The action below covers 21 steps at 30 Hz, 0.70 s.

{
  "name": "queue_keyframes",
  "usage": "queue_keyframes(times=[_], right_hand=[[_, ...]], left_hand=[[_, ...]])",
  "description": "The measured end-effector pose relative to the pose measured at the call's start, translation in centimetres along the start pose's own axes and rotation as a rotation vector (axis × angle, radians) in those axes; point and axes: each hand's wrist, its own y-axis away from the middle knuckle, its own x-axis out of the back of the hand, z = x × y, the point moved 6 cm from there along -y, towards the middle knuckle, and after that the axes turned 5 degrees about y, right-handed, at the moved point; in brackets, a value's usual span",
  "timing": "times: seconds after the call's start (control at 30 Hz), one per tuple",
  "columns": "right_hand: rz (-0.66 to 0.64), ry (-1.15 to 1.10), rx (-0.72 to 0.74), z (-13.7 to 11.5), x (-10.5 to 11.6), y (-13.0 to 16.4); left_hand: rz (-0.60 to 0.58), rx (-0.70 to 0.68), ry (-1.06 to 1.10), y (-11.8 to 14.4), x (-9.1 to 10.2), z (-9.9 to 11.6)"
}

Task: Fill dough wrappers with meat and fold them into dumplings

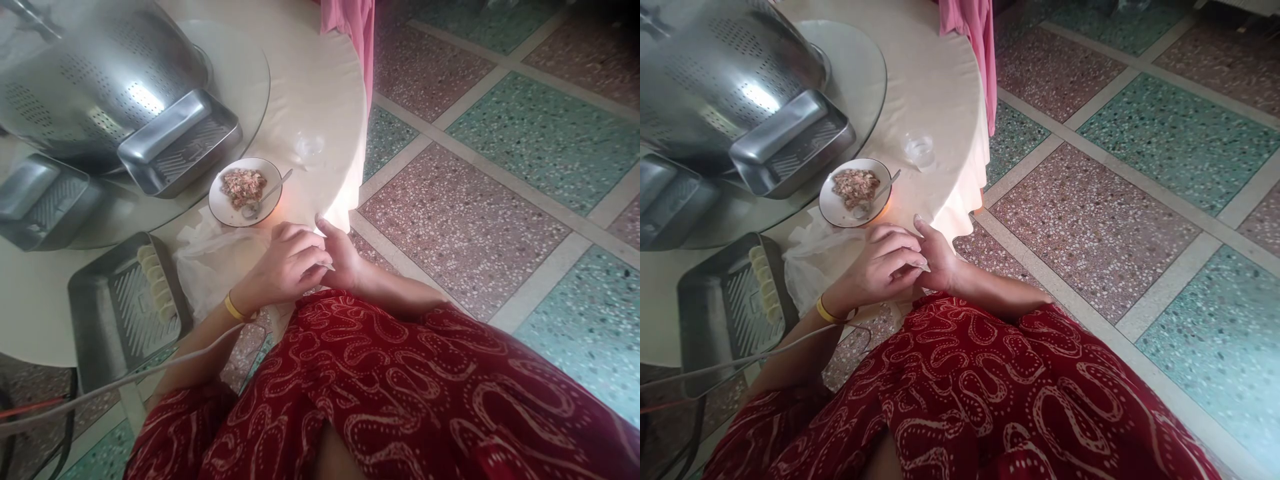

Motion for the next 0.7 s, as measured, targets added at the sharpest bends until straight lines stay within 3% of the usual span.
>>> queue_keyframes(times=[0.27,0.6,0.7], right_hand=[[-0.016,0.002,-0.013,0.2,0.4,-0.2],[-0.078,0.09,0.063,0.1,-0.1,-0.1],[-0.042,0.063,0.024,0.2,0.2,0.0]], left_hand=[[0.035,-0.047,-0.036,0.0,-0.5,0.0],[-0.059,-0.025,0.082,-0.4,-1.3,0.0],[-0.007,-0.034,0.053,-0.3,-0.9,-0.1]])
